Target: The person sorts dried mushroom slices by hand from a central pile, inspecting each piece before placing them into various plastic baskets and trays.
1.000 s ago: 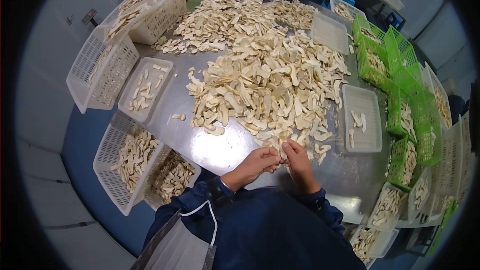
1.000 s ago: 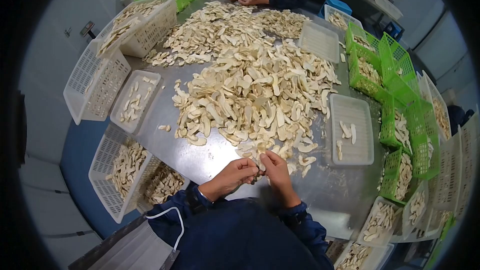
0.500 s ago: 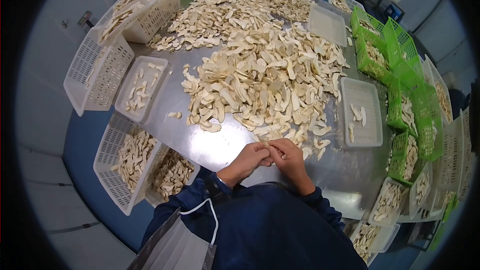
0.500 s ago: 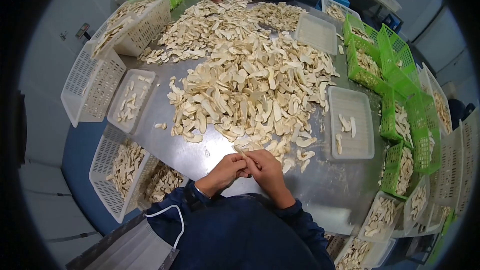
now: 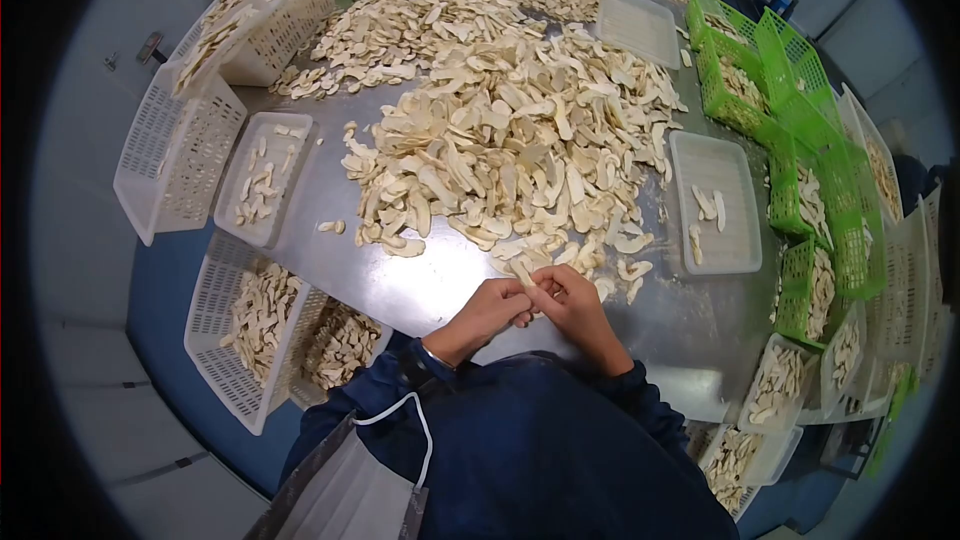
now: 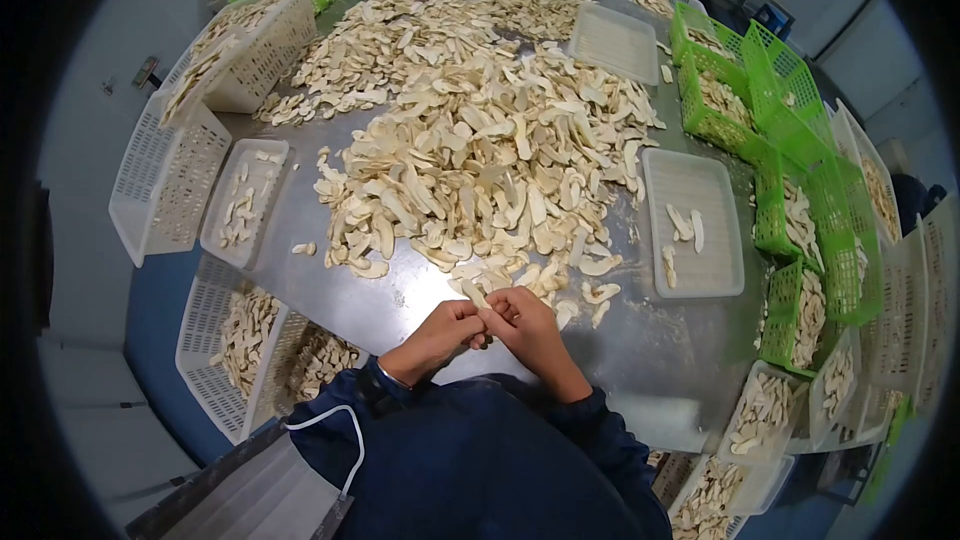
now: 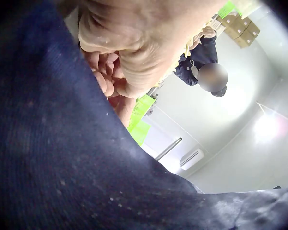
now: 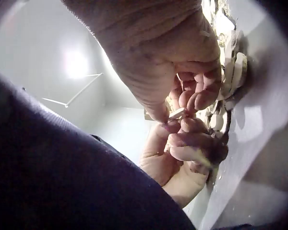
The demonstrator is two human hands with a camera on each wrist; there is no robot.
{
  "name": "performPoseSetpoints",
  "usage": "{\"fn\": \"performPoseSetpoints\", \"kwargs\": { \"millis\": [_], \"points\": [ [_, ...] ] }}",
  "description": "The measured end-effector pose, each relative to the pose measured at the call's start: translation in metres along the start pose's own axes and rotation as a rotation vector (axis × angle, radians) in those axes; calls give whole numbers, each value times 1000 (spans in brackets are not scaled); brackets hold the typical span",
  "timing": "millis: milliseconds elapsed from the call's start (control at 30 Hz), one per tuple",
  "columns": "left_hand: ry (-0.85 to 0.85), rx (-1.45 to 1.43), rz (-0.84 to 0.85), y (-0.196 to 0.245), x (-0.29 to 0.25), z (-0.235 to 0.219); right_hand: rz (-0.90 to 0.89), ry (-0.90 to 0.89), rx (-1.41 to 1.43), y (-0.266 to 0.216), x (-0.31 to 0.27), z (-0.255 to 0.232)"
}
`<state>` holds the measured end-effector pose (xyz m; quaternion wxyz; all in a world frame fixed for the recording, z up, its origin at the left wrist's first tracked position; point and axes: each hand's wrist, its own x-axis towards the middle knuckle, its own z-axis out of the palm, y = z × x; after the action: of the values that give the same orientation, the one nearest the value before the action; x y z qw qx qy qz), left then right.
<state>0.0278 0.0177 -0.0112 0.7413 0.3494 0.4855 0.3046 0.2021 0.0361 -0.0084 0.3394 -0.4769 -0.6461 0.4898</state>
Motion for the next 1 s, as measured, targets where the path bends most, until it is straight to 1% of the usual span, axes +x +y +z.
{"fn": "performPoseSetpoints", "kwargs": {
  "millis": [67, 167, 267, 333, 400, 500, 533, 633, 733, 833, 933, 967, 1000],
  "points": [
    [-9, 7, -15, 0, 1, 3, 106, -27, 133, 3, -2, -2],
    [-45, -19, -26, -7, 5, 3, 254, -104, 438, 9, -4, -9],
    [-86, -42, -8, -9, 9, 3, 326, -89, 326, 2, -4, -42],
    [-119, -80, -1, -9, 9, 1, 152, 122, 261, 14, -5, -69],
    [-148, -169, -29, -2, 3, 2, 227, 552, 483, 19, -1, -94],
    [-203, -352, -92, -2, 3, 5, 147, 849, 1112, 4, 4, -124],
    [-222, -419, -118, -3, 3, 5, 195, 827, 1094, 17, 5, -129],
    [-343, -499, -165, -19, 13, 2, 353, 480, 399, 24, 13, -112],
    [-477, -561, -169, -32, 19, -3, 223, 439, -376, 26, 25, -85],
    [-479, -698, -167, -33, 17, -2, 171, 428, -606, 31, 37, -79],
    [-469, -834, -152, -33, 14, -5, 201, 383, -551, 32, 37, -80],
    [-453, -815, -126, -32, 12, -5, 213, 304, -447, 32, 33, -81],
    [-438, -798, -101, -19, 5, 2, 226, 224, -344, 28, 27, -84]
  ]
}}
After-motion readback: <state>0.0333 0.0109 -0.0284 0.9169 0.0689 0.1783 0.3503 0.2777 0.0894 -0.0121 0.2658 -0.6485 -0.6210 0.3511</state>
